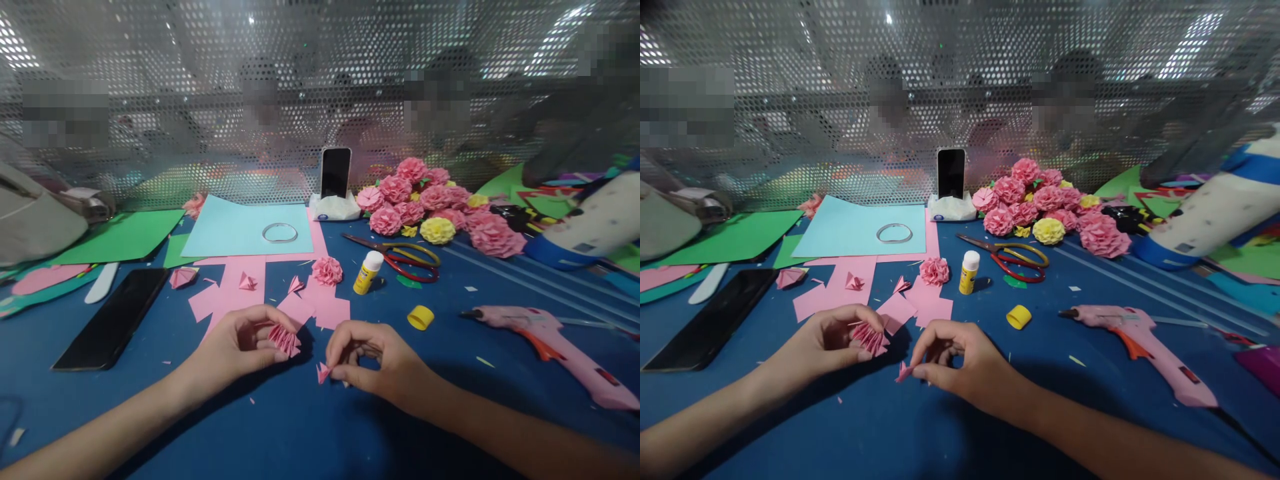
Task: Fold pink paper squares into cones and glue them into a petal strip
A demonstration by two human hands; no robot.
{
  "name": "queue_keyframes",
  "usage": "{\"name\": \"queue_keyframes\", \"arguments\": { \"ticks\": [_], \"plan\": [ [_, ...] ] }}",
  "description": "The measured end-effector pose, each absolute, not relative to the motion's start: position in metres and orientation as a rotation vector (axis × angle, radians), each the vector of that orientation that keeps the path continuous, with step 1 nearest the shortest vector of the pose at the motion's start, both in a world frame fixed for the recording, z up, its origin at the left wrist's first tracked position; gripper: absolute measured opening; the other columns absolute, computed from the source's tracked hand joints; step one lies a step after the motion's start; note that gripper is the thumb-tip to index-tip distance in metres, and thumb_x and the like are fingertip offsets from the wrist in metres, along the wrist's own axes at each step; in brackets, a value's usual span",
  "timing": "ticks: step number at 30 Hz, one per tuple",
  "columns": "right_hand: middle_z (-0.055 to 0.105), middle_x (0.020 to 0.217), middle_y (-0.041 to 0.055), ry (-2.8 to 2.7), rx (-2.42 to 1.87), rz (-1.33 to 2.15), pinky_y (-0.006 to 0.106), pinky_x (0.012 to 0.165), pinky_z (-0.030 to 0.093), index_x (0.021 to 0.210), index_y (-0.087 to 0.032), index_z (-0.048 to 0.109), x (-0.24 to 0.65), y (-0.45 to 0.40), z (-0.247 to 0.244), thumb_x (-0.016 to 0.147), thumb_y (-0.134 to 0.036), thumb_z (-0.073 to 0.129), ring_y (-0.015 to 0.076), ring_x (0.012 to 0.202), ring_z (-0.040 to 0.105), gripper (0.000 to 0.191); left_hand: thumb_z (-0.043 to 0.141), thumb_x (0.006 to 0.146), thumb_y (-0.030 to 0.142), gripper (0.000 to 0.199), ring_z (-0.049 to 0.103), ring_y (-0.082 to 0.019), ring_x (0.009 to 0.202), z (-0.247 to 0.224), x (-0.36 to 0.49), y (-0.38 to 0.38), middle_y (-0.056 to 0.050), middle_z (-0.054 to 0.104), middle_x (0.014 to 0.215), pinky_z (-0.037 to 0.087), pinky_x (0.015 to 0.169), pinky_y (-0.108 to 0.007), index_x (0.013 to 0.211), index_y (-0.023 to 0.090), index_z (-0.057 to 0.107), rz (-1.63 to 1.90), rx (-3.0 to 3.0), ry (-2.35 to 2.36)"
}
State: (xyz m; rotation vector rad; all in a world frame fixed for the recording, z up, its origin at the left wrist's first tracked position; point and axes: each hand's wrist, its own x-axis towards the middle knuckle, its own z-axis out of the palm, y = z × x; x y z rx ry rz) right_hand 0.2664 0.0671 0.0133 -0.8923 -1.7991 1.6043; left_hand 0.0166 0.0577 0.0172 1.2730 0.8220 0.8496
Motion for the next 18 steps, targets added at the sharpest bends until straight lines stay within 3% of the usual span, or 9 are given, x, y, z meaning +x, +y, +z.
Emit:
{"name": "queue_keyframes", "arguments": {
  "ticks": [7,18],
  "plan": [
    [0.072,0.079,0.0029,-1.766,-0.844,1.600,0.023,0.059,0.043,0.079,-0.015,0.067,0.265,0.065,0.015,0.081,-0.023,0.076,0.0099,0.062,0.058,0.012,0.078,0.079,0.018,0.016,0.065,-0.017,0.085,0.014,0.025,0.047,-0.003,0.066,0.089,0.055,0.083,-0.032,0.092,0.016,0.070,0.921,1.349,0.788],
    [0.072,0.078,0.0043,-1.793,-0.841,1.630,0.025,0.058,0.039,0.081,-0.015,0.069,0.262,0.056,0.016,0.082,-0.032,0.077,0.0126,0.064,0.057,0.019,0.070,0.086,0.014,0.009,0.063,-0.018,0.087,0.018,0.029,0.036,-0.005,0.068,0.089,0.051,0.079,-0.028,0.093,0.019,0.072,0.998,1.669,0.808]
  ]
}}
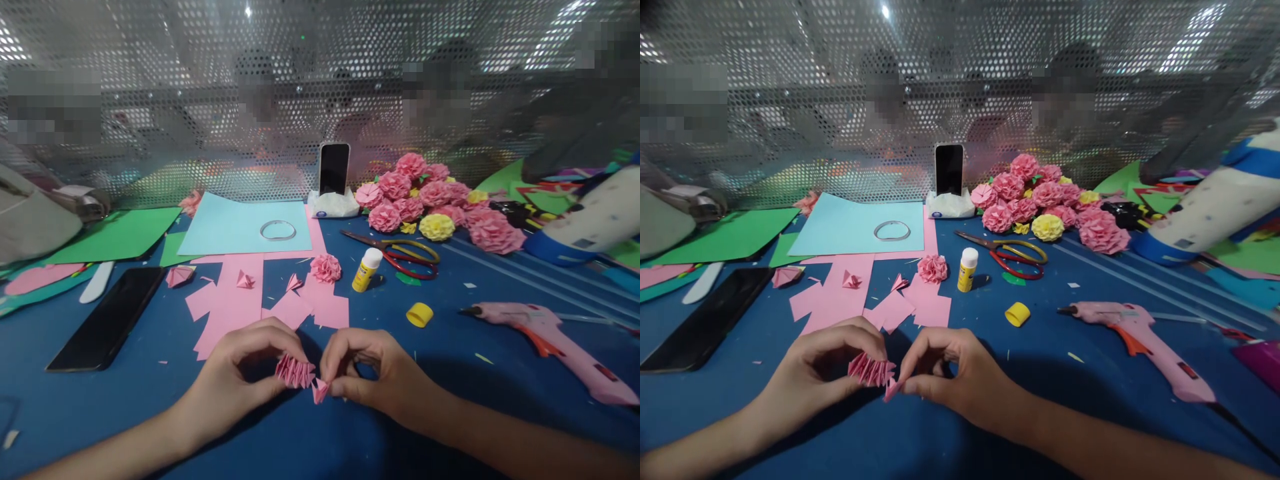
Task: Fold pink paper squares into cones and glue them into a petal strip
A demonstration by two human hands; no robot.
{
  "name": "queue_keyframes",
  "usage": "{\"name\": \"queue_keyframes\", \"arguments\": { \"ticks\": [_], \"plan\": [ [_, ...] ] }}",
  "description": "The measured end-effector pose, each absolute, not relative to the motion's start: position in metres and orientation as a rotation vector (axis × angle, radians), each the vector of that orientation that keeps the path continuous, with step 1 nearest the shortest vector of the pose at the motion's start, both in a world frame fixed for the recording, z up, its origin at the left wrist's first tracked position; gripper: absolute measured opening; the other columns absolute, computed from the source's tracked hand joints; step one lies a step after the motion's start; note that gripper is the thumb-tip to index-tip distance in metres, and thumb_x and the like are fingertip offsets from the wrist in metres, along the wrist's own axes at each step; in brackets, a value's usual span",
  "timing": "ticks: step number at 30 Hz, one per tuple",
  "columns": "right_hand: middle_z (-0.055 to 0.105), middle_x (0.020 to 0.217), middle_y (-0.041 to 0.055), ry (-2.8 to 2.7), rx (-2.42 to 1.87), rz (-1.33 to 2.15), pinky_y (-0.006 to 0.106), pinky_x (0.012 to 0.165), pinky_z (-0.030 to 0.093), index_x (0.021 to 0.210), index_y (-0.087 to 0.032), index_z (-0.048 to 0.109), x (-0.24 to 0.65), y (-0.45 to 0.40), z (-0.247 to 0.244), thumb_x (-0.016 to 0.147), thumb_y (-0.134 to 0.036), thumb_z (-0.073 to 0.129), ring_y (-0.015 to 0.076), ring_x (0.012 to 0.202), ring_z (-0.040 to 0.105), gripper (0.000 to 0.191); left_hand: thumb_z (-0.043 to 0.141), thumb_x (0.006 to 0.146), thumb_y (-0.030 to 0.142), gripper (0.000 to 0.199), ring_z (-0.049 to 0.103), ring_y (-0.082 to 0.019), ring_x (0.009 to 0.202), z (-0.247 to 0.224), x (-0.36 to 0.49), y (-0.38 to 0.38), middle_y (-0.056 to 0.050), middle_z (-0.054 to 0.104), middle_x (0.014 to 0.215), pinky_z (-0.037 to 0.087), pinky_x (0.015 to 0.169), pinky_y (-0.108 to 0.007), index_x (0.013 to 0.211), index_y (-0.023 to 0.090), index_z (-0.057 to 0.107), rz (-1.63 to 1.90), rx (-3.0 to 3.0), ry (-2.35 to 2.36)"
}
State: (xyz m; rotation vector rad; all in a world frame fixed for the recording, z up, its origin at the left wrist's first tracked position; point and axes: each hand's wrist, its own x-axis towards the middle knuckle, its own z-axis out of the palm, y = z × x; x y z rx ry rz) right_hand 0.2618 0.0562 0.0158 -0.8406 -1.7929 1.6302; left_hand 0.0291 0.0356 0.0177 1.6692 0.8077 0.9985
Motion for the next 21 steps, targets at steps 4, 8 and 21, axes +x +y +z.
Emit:
{"name": "queue_keyframes", "arguments": {
  "ticks": [4,8,21],
  "plan": [
    [0.073,0.080,0.0045,-1.820,-0.820,1.624,0.025,0.058,0.037,0.081,-0.015,0.069,0.2617,0.0579,0.0144,0.083,-0.030,0.076,0.0125,0.065,0.056,0.017,0.068,0.085,0.008,0.016,0.063,-0.016,0.086,0.0185,0.0306,0.0354,-0.004,0.068,0.090,0.049,0.079,-0.025,0.094,0.020,0.072,0.990,1.701,0.804],
    [0.073,0.081,0.0047,-1.833,-0.822,1.621,0.025,0.058,0.036,0.081,-0.015,0.069,0.2618,0.0574,0.0135,0.083,-0.031,0.076,0.0128,0.065,0.056,0.017,0.066,0.083,0.003,0.022,0.063,-0.017,0.087,0.0194,0.0313,0.0349,-0.004,0.069,0.090,0.049,0.079,-0.026,0.094,0.020,0.072,1.002,1.717,0.808],
    [0.072,0.080,0.0047,-1.841,-0.820,1.606,0.025,0.059,0.037,0.081,-0.015,0.069,0.2644,0.0570,0.0141,0.084,-0.028,0.075,0.0123,0.065,0.055,0.015,0.064,0.083,0.001,0.022,0.064,-0.016,0.086,0.0244,0.0319,0.0341,-0.004,0.069,0.089,0.050,0.079,-0.024,0.094,0.019,0.072,1.029,1.768,0.796]
  ]
}}
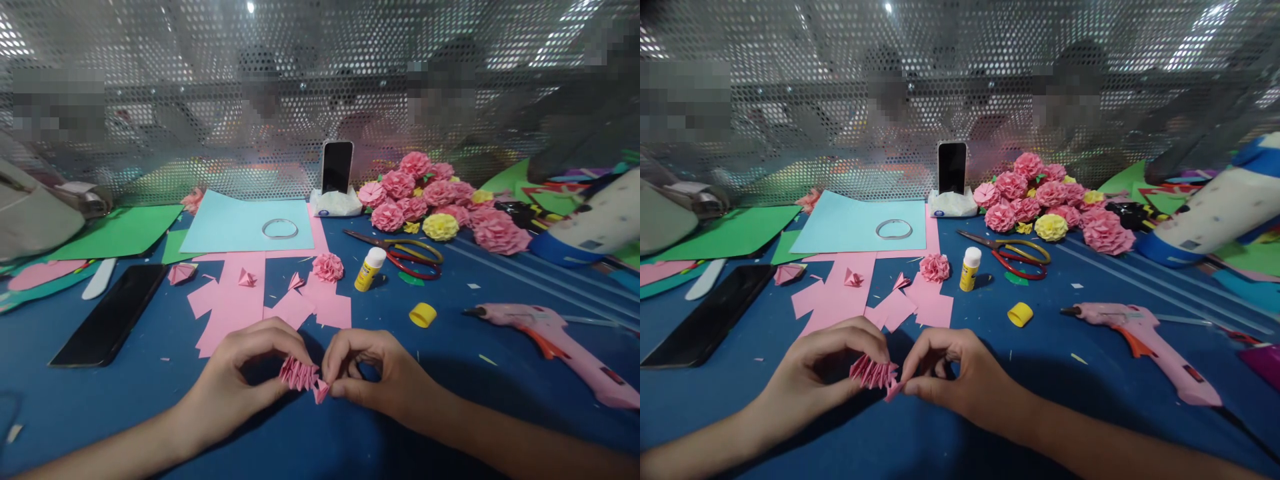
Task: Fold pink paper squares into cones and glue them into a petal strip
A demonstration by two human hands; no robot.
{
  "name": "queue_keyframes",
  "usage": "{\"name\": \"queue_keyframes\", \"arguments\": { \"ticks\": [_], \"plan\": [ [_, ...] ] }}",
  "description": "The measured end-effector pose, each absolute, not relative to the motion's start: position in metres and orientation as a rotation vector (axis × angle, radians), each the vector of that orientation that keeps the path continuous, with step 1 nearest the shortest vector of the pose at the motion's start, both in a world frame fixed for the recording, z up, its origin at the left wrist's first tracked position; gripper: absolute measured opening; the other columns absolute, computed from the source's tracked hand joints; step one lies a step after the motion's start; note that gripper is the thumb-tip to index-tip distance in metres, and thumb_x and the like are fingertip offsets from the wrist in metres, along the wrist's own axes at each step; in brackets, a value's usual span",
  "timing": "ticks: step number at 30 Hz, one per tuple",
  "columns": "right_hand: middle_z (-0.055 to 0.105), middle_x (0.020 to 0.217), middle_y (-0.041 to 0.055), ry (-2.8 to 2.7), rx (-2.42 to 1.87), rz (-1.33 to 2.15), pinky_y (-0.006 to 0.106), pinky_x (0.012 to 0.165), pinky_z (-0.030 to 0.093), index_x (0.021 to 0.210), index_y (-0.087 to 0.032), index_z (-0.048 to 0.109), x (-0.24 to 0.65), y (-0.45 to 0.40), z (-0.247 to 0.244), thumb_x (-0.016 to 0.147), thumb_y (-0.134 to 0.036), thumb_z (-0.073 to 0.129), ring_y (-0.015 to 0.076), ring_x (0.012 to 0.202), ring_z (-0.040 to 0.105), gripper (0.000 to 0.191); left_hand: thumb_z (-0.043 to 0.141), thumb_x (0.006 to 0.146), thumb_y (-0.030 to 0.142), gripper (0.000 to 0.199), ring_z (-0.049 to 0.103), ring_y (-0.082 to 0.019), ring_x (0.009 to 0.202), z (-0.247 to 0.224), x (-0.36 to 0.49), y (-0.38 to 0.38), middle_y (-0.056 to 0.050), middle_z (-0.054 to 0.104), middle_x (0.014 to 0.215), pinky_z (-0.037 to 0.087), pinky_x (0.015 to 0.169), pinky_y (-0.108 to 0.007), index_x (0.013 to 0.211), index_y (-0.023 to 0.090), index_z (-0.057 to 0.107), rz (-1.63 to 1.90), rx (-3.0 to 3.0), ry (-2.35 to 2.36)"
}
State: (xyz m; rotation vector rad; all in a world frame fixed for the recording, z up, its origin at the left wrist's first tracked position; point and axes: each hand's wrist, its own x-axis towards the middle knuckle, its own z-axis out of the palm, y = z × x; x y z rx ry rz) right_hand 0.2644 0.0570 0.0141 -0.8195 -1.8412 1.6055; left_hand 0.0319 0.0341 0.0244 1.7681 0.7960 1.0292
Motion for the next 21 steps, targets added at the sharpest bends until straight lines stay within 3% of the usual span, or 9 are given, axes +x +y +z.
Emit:
{"name": "queue_keyframes", "arguments": {
  "ticks": [21],
  "plan": [
    [0.067,0.078,0.0032,-1.846,-0.836,1.605,0.025,0.058,0.036,0.081,-0.015,0.070,0.2638,0.0574,0.0117,0.083,-0.031,0.076,0.0113,0.062,0.051,0.017,0.063,0.084,-0.001,0.024,0.065,-0.014,0.088,0.0254,0.0338,0.0319,-0.003,0.070,0.091,0.051,0.080,-0.023,0.097,0.018,0.071,1.065,1.851,0.753]
  ]
}}
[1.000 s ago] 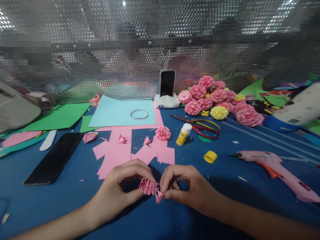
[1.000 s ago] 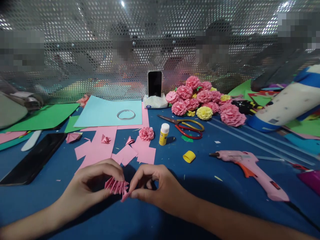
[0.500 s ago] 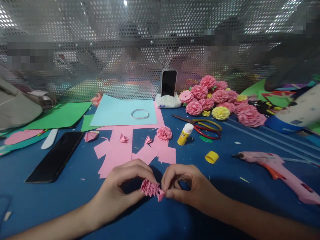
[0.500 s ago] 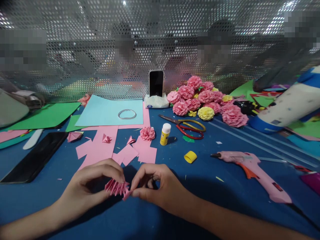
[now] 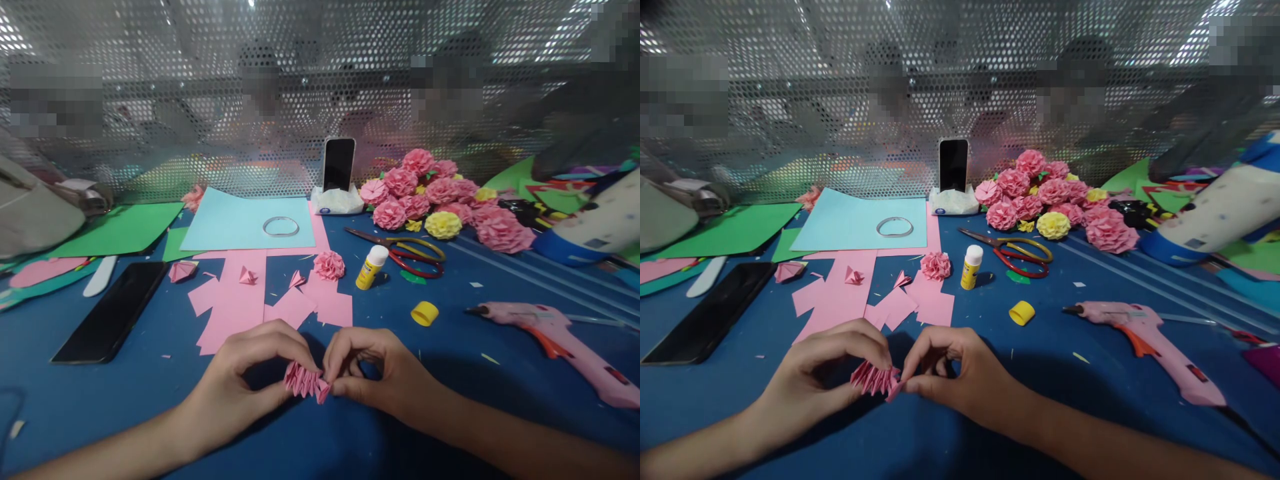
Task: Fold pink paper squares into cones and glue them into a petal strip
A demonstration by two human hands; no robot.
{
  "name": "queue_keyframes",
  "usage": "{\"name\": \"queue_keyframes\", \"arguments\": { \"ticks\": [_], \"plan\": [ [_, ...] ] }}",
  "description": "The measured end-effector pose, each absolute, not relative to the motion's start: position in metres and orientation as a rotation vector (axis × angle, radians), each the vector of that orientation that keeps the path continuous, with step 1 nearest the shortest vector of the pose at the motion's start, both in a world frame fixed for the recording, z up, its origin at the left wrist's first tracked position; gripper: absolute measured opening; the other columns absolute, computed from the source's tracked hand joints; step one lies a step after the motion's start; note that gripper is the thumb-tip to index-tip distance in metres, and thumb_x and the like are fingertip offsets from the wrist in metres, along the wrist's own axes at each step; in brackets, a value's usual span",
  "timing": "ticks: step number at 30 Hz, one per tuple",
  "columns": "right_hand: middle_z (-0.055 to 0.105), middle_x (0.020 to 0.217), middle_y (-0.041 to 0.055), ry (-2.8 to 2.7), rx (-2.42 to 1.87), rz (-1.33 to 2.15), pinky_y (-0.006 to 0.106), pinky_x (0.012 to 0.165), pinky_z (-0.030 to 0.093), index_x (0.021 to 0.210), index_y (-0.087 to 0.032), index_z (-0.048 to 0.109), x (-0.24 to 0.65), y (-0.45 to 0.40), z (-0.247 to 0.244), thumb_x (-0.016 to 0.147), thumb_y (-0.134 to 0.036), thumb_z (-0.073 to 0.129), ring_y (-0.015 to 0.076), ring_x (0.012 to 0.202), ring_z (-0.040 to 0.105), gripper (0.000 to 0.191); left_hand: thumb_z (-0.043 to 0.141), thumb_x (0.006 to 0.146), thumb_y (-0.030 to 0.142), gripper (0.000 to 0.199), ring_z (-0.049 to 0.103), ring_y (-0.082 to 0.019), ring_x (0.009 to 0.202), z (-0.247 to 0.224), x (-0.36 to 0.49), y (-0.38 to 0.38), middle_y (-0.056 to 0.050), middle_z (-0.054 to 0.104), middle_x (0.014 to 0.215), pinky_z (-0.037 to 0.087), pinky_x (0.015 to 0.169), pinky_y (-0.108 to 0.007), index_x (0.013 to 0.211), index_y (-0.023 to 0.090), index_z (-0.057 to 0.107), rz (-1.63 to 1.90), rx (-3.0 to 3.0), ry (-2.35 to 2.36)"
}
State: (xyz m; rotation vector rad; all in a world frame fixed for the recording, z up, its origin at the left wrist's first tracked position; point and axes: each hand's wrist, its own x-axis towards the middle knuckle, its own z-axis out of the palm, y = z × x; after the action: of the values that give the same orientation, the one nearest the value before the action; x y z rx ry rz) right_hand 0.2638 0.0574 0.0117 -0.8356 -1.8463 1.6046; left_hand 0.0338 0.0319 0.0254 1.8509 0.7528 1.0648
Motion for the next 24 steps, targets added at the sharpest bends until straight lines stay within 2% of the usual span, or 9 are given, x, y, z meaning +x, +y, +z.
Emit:
{"name": "queue_keyframes", "arguments": {
  "ticks": [24],
  "plan": [
    [0.066,0.076,0.0014,-1.860,-0.851,1.607,0.024,0.059,0.036,0.082,-0.015,0.071,0.2630,0.0587,0.0129,0.083,-0.034,0.077,0.0101,0.061,0.050,0.020,0.066,0.084,0.001,0.021,0.067,-0.013,0.088,0.0257,0.0343,0.0299,-0.005,0.072,0.091,0.052,0.081,-0.022,0.097,0.016,0.073,1.055,1.825,0.706]
  ]
}}
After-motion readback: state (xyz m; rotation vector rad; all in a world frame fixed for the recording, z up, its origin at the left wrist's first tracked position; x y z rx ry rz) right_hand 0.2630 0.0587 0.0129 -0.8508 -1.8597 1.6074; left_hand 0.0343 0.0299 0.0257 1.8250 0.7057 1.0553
